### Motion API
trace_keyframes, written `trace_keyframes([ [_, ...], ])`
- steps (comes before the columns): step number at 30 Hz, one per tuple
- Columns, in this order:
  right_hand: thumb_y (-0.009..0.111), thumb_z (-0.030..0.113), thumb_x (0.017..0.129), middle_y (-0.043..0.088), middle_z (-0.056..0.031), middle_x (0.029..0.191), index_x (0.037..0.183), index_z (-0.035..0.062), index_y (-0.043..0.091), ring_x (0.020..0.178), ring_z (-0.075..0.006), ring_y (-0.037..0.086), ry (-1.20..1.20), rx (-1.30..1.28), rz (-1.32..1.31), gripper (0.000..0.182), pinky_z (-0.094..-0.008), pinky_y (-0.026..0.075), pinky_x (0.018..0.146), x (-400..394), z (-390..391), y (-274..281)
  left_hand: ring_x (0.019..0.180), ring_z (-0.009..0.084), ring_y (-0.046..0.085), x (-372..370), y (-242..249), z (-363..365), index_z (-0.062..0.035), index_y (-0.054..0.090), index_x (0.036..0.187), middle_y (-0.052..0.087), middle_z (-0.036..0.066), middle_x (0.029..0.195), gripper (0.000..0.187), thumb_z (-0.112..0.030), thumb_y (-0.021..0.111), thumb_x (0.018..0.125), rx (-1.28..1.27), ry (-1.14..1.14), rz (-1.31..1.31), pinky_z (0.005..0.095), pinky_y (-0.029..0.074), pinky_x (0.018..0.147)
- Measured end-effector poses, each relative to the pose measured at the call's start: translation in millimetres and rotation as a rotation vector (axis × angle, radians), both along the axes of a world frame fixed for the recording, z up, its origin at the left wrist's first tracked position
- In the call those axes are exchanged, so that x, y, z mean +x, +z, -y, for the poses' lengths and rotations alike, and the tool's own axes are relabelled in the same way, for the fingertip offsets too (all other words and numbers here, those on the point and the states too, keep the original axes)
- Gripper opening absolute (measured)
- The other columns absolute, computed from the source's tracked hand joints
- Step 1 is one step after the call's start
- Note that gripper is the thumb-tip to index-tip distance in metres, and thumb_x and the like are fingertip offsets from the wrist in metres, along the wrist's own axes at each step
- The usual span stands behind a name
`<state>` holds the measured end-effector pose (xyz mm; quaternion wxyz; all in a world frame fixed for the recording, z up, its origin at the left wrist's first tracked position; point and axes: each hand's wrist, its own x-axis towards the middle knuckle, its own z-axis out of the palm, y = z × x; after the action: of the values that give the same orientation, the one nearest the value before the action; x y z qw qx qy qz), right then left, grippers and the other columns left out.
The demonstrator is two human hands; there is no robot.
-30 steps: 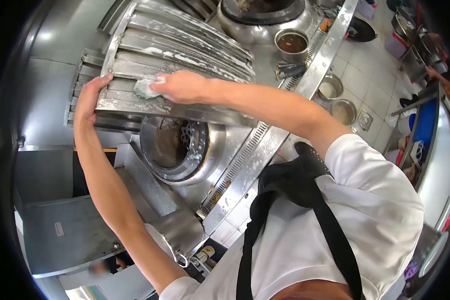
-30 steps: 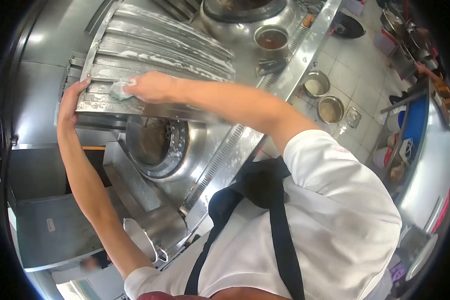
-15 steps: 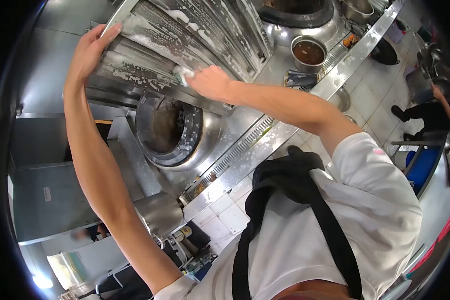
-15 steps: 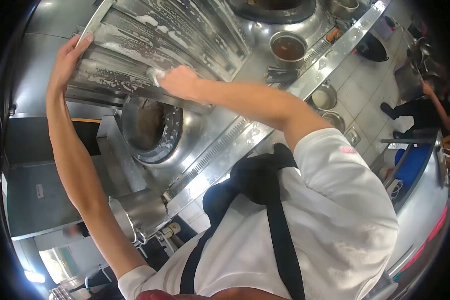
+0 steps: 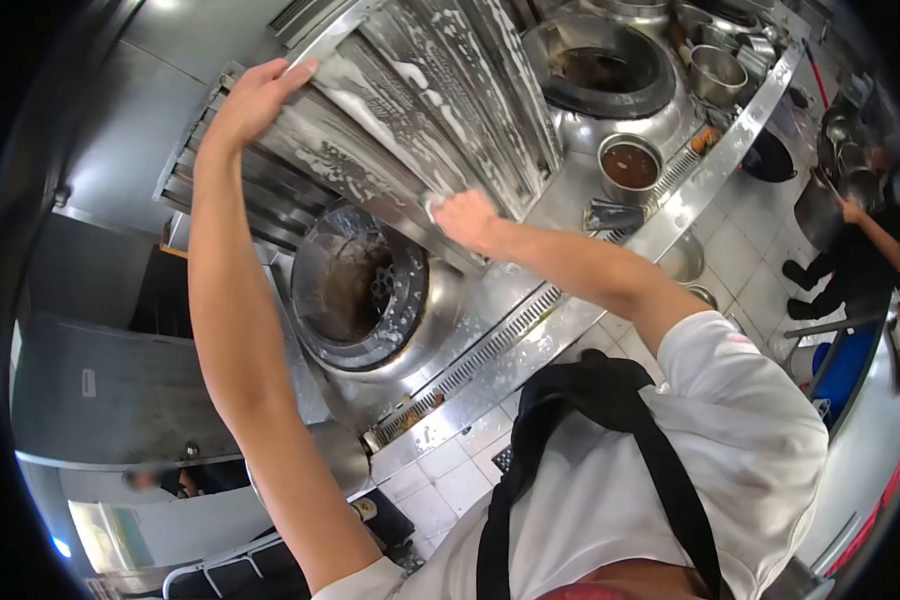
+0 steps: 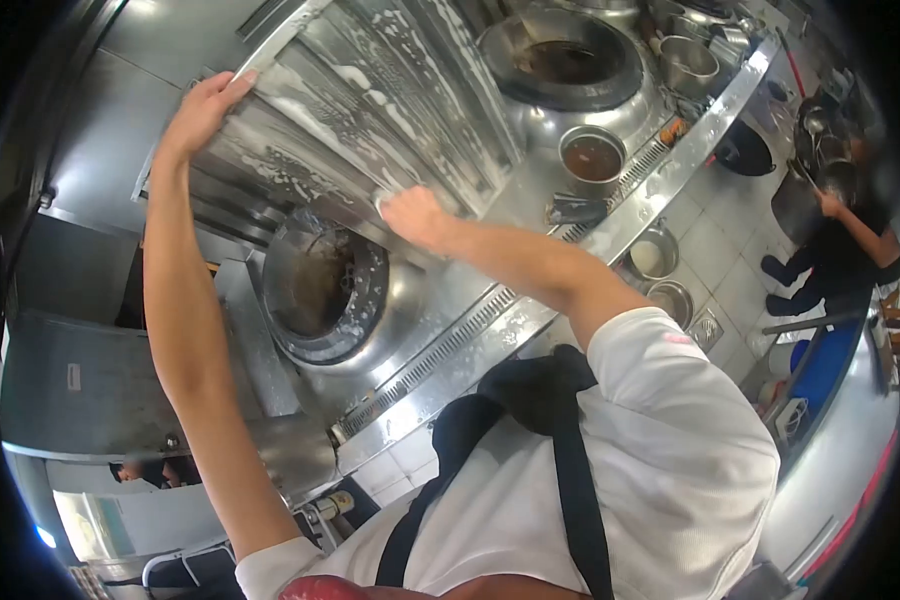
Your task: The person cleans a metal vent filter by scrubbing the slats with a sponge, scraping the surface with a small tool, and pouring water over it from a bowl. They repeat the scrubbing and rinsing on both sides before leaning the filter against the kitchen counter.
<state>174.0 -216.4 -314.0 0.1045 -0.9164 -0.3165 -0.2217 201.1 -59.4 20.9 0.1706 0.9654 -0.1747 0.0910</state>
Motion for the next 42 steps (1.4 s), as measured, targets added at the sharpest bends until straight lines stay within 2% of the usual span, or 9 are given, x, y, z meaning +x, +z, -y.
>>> trace_keyframes([
  [6, 0.056, 0.016, 0.088, 0.068, -0.0118, 0.080, 0.101, 0.0105, 0.064, 0.063, -0.0313, 0.069, 0.039, 0.279, 0.393, 0.016, -0.0438, 0.053, 0.053, 17.9, -4.6, 216.3, 0.077, 0.0087, 0.052, 33.5, 2.7, -18.5, -0.0050, 0.067, 0.094, 0.060, -0.003, 0.082, 0.051, -0.056, 0.063, 0.093, 0.068, -0.036, -0.093, 0.0283, 0.045, 0.074],
  [10, 0.058, 0.017, 0.087, 0.067, -0.0123, 0.076, 0.109, 0.0106, 0.064, 0.057, -0.0307, 0.067, 0.077, 0.309, 0.316, 0.024, -0.0440, 0.052, 0.051, 12.1, 1.4, 132.1, 0.083, 0.0104, 0.058, 53.4, -16.6, -29.8, -0.0037, 0.069, 0.104, 0.065, 0.001, 0.089, 0.049, -0.052, 0.064, 0.094, -0.101, -0.194, -0.076, 0.0283, 0.047, 0.078],
  [12, 0.060, 0.017, 0.087, 0.064, -0.0106, 0.072, 0.139, 0.0148, 0.054, 0.059, -0.0275, 0.067, 0.044, 0.239, 0.029, 0.052, -0.0420, 0.052, 0.049, 0.3, 3.8, 29.1, 0.089, 0.0150, 0.063, 44.8, -22.0, -26.2, -0.0020, 0.070, 0.107, 0.069, 0.008, 0.093, 0.049, -0.048, 0.065, 0.093, 0.040, -0.129, 0.029, 0.0324, 0.050, 0.081],
  [17, 0.061, 0.011, 0.085, 0.073, -0.0129, 0.088, 0.103, 0.0100, 0.072, 0.084, -0.0316, 0.073, -0.127, -0.073, -0.535, 0.021, -0.0438, 0.058, 0.070, -23.6, 3.3, -208.2, 0.099, 0.0200, 0.064, 0.7, -9.8, 8.5, -0.0006, 0.069, 0.117, 0.073, 0.013, 0.106, 0.044, -0.037, 0.064, 0.093, 0.129, -0.002, 0.109, 0.0368, 0.050, 0.086],
  [27, 0.065, 0.014, 0.079, 0.069, -0.0164, 0.070, 0.099, 0.0077, 0.067, 0.065, -0.0352, 0.069, 0.305, 0.361, -0.100, 0.021, -0.0451, 0.055, 0.058, 26.4, 9.3, 150.2, 0.108, 0.0371, 0.059, 15.6, -7.8, 3.3, 0.0043, 0.066, 0.120, 0.065, 0.026, 0.118, 0.061, -0.051, 0.059, 0.093, 0.100, 0.076, 0.033, 0.0446, 0.041, 0.100],
  [29, 0.063, 0.016, 0.080, 0.071, -0.0183, 0.078, 0.092, 0.0065, 0.068, 0.071, -0.0351, 0.071, 0.242, 0.366, -0.226, 0.016, -0.0468, 0.057, 0.063, 7.7, 13.8, 128.6, 0.104, 0.0316, 0.061, 12.6, -10.4, 3.4, 0.0023, 0.068, 0.117, 0.067, 0.026, 0.112, 0.059, -0.051, 0.057, 0.094, 0.084, 0.135, 0.059, 0.0430, 0.043, 0.098],
  [33, 0.060, 0.013, 0.085, 0.073, -0.0187, 0.093, 0.094, 0.0037, 0.069, 0.088, -0.0353, 0.072, 0.067, 0.004, -0.621, 0.016, -0.0480, 0.058, 0.070, 3.4, 1.6, -113.5, 0.101, 0.0247, 0.064, 26.4, -10.4, -9.9, -0.0007, 0.069, 0.117, 0.069, 0.025, 0.107, 0.061, -0.056, 0.054, 0.095, 0.178, 0.211, 0.004, 0.0420, 0.045, 0.097],
  [35, 0.055, 0.015, 0.089, 0.073, -0.0199, 0.097, 0.092, 0.0033, 0.073, 0.094, -0.0340, 0.072, -0.089, -0.037, -0.714, 0.022, -0.0483, 0.059, 0.075, -7.2, -10.5, -176.3, 0.107, 0.0148, 0.059, 45.9, -15.5, -37.1, -0.0032, 0.065, 0.126, 0.066, 0.005, 0.113, 0.058, -0.053, 0.061, 0.095, -0.102, -0.004, -0.136, 0.0273, 0.043, 0.095],
  [42, 0.062, 0.014, 0.082, 0.072, -0.0219, 0.090, 0.095, 0.0006, 0.070, 0.092, -0.0353, 0.072, 0.038, 0.101, -0.611, 0.021, -0.0463, 0.058, 0.073, 1.3, 6.7, -28.7, 0.084, 0.0179, 0.057, 19.8, -7.5, -11.8, -0.0045, 0.069, 0.108, 0.064, 0.005, 0.086, 0.057, -0.059, 0.062, 0.092, 0.077, 0.128, 0.032, 0.0307, 0.044, 0.082],
])
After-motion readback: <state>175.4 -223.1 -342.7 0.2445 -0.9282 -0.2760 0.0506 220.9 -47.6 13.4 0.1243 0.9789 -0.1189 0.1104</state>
